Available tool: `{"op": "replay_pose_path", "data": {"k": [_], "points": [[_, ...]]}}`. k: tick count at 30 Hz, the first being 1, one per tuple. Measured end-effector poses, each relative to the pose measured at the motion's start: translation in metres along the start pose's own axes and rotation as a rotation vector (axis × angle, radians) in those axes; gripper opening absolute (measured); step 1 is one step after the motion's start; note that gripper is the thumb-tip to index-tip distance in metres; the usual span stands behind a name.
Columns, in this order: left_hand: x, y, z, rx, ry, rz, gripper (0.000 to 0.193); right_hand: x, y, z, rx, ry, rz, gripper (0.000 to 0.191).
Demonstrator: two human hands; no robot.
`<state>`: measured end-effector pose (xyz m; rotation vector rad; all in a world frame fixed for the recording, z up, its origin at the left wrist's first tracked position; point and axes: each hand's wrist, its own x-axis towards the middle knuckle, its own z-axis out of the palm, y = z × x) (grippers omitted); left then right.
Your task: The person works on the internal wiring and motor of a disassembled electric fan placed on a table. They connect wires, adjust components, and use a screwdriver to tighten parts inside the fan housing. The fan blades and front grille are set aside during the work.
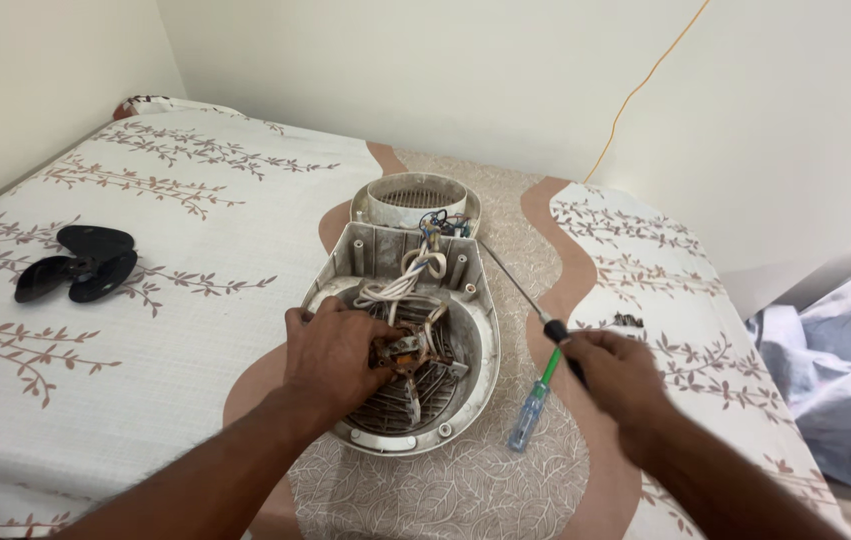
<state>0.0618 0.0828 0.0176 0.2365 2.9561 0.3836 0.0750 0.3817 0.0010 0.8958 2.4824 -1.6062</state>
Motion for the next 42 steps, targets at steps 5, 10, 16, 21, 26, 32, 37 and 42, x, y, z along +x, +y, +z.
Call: {"op": "replay_pose_path", "data": {"k": [5, 10, 16, 21, 26, 32, 37, 42], "points": [[-0.001, -0.002, 0.000, -0.019, 0.004, -0.004, 0.048, 0.014, 0.040, 0.042, 0.195, 0.068, 0.104, 0.033], [0.000, -0.005, 0.004, -0.012, 0.039, 0.034, 0.049, 0.014, 0.033, 0.064, 0.077, 0.102, 0.082, 0.039], [0.002, -0.008, 0.008, -0.003, 0.042, 0.047, 0.050, -0.001, 0.011, 0.068, -0.222, 0.041, 0.076, 0.046], [0.001, -0.007, 0.004, -0.010, 0.024, 0.031, 0.049, 0.000, 0.005, 0.070, -0.504, -0.018, 0.017, 0.037], [-0.001, -0.006, 0.002, -0.032, 0.039, 0.035, 0.048, -0.004, 0.000, 0.062, -0.531, 0.098, -0.117, 0.031], [-0.002, -0.006, 0.000, -0.024, 0.040, 0.050, 0.048, -0.030, -0.043, 0.071, -0.541, 0.139, -0.779, 0.028], [-0.001, -0.008, 0.002, -0.037, 0.040, 0.069, 0.046, -0.055, -0.077, 0.101, -0.947, -0.124, -0.710, 0.025], [-0.001, -0.011, 0.007, -0.072, 0.115, 0.106, 0.043, -0.060, -0.081, 0.109, -0.987, -0.123, -0.641, 0.019]]}}
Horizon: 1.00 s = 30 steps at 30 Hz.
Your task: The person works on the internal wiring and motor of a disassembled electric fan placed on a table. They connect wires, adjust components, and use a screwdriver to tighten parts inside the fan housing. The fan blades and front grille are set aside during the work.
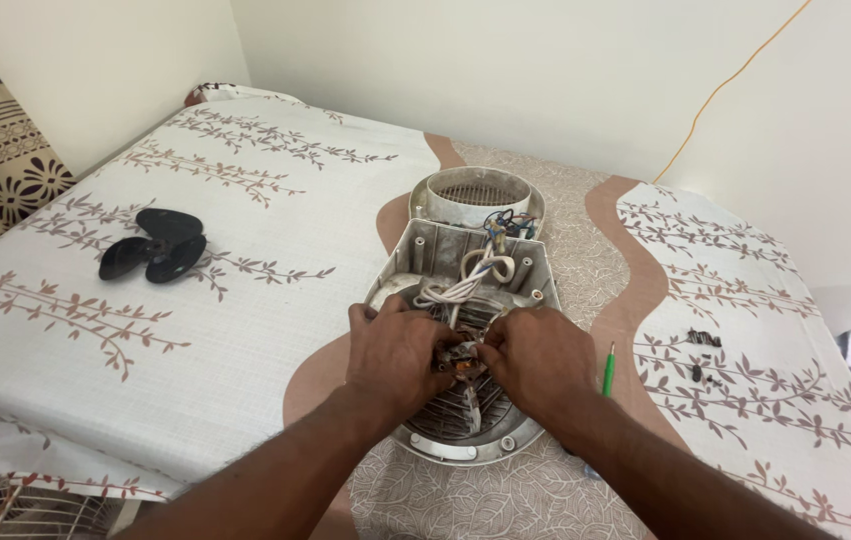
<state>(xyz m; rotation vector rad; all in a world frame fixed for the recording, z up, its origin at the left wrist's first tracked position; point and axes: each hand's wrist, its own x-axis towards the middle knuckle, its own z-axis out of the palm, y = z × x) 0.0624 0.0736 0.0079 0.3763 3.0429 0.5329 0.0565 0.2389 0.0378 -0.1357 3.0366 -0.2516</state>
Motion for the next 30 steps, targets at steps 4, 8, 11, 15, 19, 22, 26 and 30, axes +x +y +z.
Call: {"op": "replay_pose_path", "data": {"k": [4, 8, 11, 15, 19, 22, 26, 30], "points": [[0.001, -0.001, 0.000, -0.008, -0.008, -0.003, 0.042, 0.008, 0.000, 0.007, -0.010, -0.025, 0.017, 0.019], [0.003, 0.002, -0.002, 0.016, -0.070, -0.035, 0.044, 0.013, 0.002, 0.013, -0.042, -0.012, -0.034, 0.019], [0.001, 0.002, -0.003, 0.018, -0.034, -0.009, 0.042, 0.016, 0.004, 0.016, -0.031, -0.042, -0.087, 0.017], [-0.001, 0.001, -0.004, 0.018, -0.016, 0.013, 0.040, 0.021, 0.011, 0.020, 0.027, 0.035, -0.281, 0.016], [-0.001, 0.001, -0.005, 0.022, -0.032, 0.009, 0.041, 0.021, 0.023, 0.024, 0.200, 0.093, -0.357, 0.020], [-0.001, 0.002, -0.005, 0.026, -0.057, 0.003, 0.040, 0.023, 0.027, 0.030, 0.308, 0.054, -0.216, 0.020], [-0.003, 0.001, -0.004, 0.002, -0.026, 0.033, 0.040, 0.023, 0.027, 0.042, 0.441, -0.011, -0.116, 0.020], [-0.003, -0.001, -0.001, -0.008, -0.027, 0.038, 0.040, 0.025, 0.028, 0.046, 0.442, 0.006, -0.141, 0.020]]}}
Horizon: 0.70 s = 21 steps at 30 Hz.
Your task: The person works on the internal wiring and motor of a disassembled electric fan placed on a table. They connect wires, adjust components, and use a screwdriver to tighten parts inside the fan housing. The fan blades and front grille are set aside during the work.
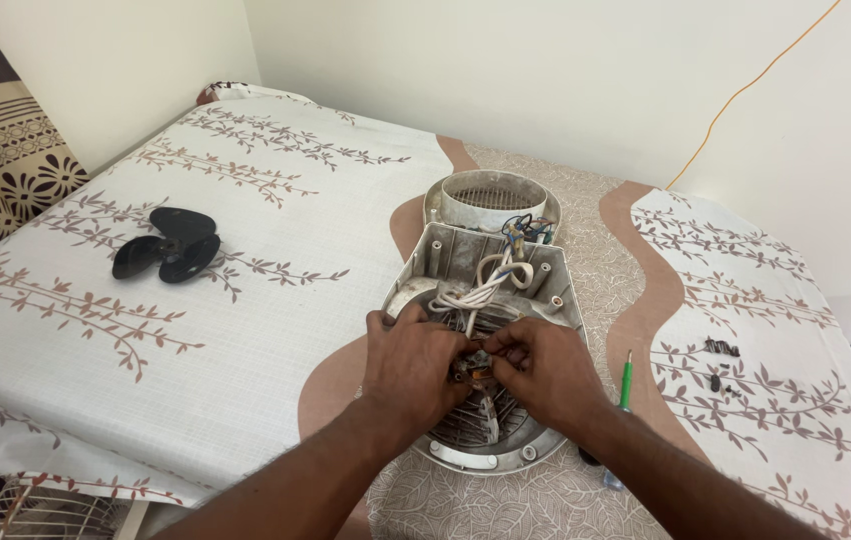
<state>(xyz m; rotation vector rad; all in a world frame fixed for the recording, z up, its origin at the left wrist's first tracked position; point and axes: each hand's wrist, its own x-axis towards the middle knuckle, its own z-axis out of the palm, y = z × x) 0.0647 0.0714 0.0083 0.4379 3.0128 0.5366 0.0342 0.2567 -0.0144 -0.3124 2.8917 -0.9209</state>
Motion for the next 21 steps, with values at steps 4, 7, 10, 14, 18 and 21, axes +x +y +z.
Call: {"op": "replay_pose_path", "data": {"k": [4, 7, 10, 14, 18, 21], "points": [[0.0003, -0.0023, 0.0031, -0.004, 0.010, 0.012, 0.039, -0.0007, -0.0013, -0.0010, -0.008, 0.018, -0.038, 0.020], [0.0008, -0.0039, 0.0051, -0.027, 0.022, 0.016, 0.039, -0.0041, -0.0033, -0.0007, -0.040, 0.054, -0.089, 0.021], [-0.0007, -0.0071, 0.0063, -0.085, 0.087, 0.050, 0.038, -0.0066, -0.0052, 0.0004, -0.051, 0.090, -0.110, 0.022], [-0.0007, -0.0057, 0.0089, -0.148, 0.152, 0.048, 0.038, -0.0084, -0.0048, 0.0005, 0.076, 0.074, -0.054, 0.022], [0.0017, -0.0050, 0.0099, -0.174, 0.107, -0.009, 0.040, -0.0093, -0.0035, 0.0018, 0.076, 0.077, -0.047, 0.021], [0.0018, -0.0052, 0.0105, -0.189, 0.111, -0.016, 0.039, -0.0080, -0.0036, 0.0035, 0.047, 0.087, -0.039, 0.021]]}}
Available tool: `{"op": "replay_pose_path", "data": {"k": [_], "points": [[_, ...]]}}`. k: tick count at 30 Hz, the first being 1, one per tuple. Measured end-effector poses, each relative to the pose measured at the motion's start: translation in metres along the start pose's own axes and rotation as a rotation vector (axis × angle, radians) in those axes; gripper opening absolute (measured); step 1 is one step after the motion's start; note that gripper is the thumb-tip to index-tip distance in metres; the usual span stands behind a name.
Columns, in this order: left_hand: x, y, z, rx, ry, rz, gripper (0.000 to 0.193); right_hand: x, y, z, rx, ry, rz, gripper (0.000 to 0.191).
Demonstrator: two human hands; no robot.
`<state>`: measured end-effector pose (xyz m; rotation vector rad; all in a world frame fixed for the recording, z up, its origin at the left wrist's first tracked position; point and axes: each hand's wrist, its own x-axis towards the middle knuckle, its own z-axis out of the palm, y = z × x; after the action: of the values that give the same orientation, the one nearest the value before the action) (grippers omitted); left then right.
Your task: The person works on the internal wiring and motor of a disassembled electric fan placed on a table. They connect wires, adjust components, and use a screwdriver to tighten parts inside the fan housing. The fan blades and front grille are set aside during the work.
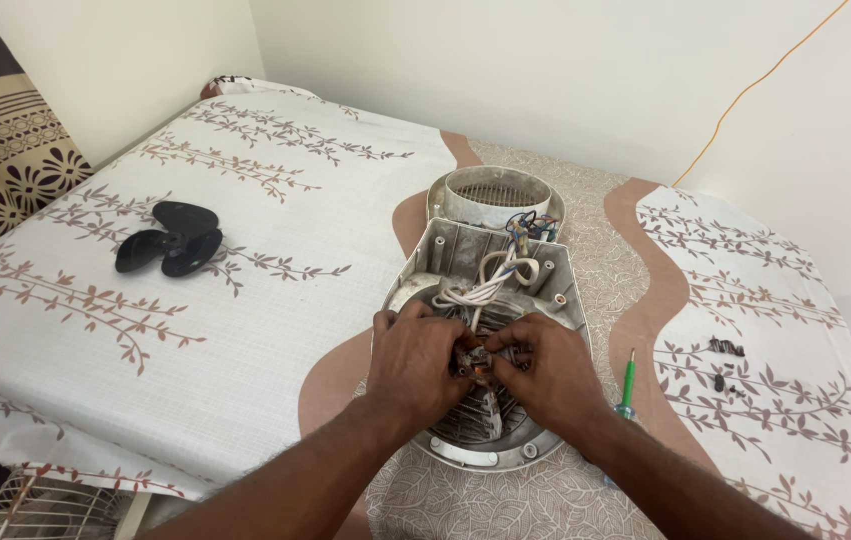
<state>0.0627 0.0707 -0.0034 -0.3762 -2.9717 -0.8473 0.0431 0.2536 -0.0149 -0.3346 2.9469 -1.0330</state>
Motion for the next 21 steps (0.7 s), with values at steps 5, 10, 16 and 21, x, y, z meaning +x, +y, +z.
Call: {"op": "replay_pose_path", "data": {"k": [5, 10, 16, 21], "points": [[0.0000, 0.0006, 0.0001, -0.003, -0.005, -0.006, 0.040, -0.0003, 0.0002, 0.0017, 0.001, -0.013, 0.012, 0.021], [-0.0021, 0.0026, 0.0020, 0.019, -0.032, -0.004, 0.041, -0.0007, -0.0002, 0.0008, -0.015, -0.015, 0.004, 0.022], [-0.0033, 0.0030, 0.0067, 0.067, -0.016, 0.056, 0.051, -0.0016, -0.0011, -0.0031, -0.028, -0.020, -0.003, 0.023], [-0.0037, 0.0028, 0.0021, 0.113, -0.032, 0.089, 0.054, 0.0002, -0.0006, -0.0018, -0.016, -0.043, 0.013, 0.023]]}}
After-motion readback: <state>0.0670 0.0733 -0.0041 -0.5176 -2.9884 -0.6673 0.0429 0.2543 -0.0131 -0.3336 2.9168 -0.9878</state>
